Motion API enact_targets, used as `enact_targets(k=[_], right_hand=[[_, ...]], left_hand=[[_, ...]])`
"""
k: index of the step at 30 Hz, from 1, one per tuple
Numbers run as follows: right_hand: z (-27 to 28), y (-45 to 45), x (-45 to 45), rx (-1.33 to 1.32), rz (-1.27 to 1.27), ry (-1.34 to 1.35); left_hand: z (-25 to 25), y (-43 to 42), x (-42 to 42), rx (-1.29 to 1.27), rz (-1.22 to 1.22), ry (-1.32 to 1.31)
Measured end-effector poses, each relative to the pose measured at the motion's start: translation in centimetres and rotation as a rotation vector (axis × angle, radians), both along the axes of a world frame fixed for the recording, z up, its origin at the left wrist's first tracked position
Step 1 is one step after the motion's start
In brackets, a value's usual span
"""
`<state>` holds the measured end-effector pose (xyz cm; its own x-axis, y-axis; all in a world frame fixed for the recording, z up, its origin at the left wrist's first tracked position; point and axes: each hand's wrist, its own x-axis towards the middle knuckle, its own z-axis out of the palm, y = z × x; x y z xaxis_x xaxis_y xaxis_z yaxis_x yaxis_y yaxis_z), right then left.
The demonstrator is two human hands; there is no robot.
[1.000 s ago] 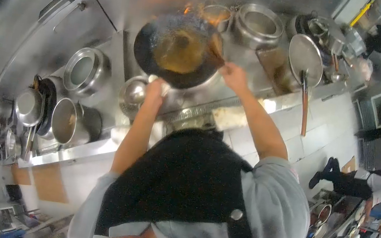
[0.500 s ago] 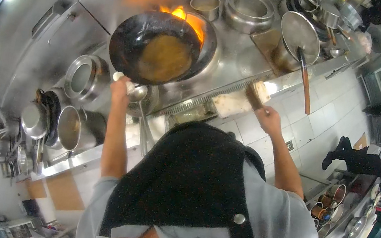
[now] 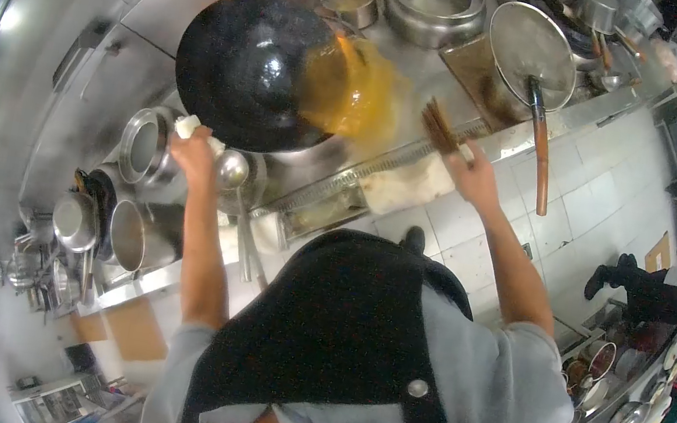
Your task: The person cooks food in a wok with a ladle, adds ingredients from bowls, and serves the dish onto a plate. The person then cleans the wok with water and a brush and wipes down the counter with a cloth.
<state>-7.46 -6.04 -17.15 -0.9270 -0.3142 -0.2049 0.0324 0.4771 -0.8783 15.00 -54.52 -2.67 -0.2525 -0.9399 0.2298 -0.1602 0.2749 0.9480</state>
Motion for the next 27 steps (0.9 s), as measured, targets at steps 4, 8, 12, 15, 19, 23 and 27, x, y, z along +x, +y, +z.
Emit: enact_targets(k=[4,8,12,15,19,23,27], right_hand=[[1.4,-6.7,-8.9,-0.152,0.125,-0.025],[6.2,-20.0,-15.0,-0.366,-0.003,-0.217],[7.5,-33.7,-9.9,-0.699,-0.06,-0.293],[9.4,-32.2,1.4,-0.818,0.39,-0.333],[1.4,-24.8,4.4,-0.426,0.909,0.328],[0.1,-20.4,-12.2,0.198,0.514,0.322],[1.6,-12.4,-9.4,0.278,0.299,0.378]], left_hand=[[2.1,2.2,-2.1,-0.148,0.042,-0.092],[4.1,6.7,-4.0,-0.374,0.109,-0.278],[6.0,14.6,-4.9,-0.434,0.073,-0.399],[3.7,14.1,-3.8,-0.554,0.112,-0.418],[4.2,9.2,-1.0,-0.157,0.004,-0.139],[-0.2,3.5,2.8,0.198,0.075,0.082],[-6.8,2.3,3.6,0.388,0.24,0.148]])
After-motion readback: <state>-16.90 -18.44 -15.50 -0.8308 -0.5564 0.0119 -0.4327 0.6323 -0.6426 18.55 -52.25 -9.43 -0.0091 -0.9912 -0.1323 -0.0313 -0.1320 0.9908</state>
